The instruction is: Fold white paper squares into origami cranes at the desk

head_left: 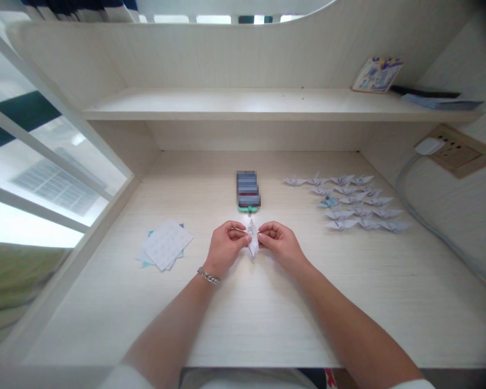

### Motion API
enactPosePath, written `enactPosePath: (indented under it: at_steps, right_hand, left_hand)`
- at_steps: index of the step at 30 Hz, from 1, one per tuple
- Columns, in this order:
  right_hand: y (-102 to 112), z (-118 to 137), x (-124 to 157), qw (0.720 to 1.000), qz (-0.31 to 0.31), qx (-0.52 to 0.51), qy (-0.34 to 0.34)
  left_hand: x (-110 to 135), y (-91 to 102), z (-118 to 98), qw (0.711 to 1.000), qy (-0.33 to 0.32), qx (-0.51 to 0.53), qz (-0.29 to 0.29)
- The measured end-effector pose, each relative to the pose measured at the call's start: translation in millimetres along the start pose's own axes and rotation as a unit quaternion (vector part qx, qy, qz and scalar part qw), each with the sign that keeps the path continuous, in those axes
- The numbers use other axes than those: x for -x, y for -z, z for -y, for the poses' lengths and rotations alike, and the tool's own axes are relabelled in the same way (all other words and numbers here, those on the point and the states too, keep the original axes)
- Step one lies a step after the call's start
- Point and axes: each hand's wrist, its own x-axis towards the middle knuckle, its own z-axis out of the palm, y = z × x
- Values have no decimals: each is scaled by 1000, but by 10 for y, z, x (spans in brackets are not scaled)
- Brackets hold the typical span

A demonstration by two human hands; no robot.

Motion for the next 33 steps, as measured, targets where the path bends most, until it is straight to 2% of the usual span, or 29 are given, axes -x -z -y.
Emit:
enactPosePath:
  at_steps: [5,10,14,18,25,28,33]
  right_hand:
    - [-10,-27,-5,1000,7,23,12]
    - [-21,-28,6,995,-24,74,62]
    - [-32,3,42,979,-55,167,101]
    - [-46,48,80,961,-50,236,137]
    - [-13,26,53,971,-11,220,93]
    - [-3,-12,31,977,-6,195,91]
    - [-12,-52,26,989,20,135,50]
  left_hand:
    - [-2,15,5,1000,-17,-10,-24]
    - [-1,27,18,999,-30,-29,9]
    - [5,23,52,998,-42,-40,6]
    - [23,2,70,997,-55,-62,-8]
    - [29,-8,74,993,-72,-90,-5]
    - [24,-6,82,993,-76,-89,-1]
    - [34,-10,66,991,-83,-99,-15]
